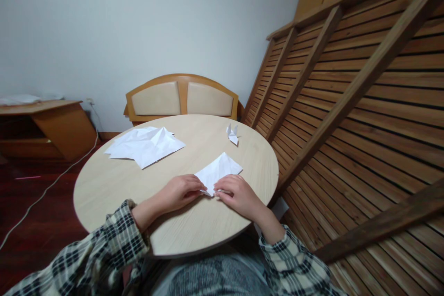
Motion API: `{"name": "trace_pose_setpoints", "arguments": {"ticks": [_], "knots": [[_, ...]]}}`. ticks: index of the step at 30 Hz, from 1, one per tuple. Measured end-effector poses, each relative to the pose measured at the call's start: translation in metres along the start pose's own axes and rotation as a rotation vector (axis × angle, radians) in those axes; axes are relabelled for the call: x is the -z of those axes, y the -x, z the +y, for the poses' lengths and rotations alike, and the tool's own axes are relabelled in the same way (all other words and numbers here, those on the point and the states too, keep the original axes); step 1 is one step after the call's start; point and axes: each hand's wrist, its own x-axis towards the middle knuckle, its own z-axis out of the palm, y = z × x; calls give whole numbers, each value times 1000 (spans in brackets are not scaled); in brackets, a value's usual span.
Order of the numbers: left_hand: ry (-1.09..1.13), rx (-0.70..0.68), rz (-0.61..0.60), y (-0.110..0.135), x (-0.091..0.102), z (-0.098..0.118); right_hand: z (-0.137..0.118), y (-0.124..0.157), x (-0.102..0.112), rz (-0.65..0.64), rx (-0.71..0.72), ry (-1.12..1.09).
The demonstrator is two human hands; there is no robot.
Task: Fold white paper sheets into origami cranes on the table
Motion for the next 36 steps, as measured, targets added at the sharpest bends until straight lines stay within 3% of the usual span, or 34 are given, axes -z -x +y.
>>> {"name": "trace_pose_setpoints", "arguments": {"ticks": [3,7,11,17,20,23,27,30,34,36], "knots": [[69,63,27,12,17,-13,9,5,3,81,-71,96],[122,172,107,27,33,-28,16,9,2,19,-171,180],[241,269,243,32,34,-40,13,7,1,-40,-194,164],[408,357,332,29,31,-50,12,7,7,-15,-123,100],[331,370,339,31,29,-57,13,7,6,-1,-77,40],[80,342,357,34,26,-62,14,7,5,9,-43,0],[-110,233,422,31,26,-54,12,5,3,-27,14,-60],[-148,105,352,23,20,-39,10,5,4,-67,34,-112],[-145,42,-16,12,6,-28,8,5,5,-82,-17,-116],[-134,51,-91,10,0,-29,8,4,5,-78,-63,-84]]}}
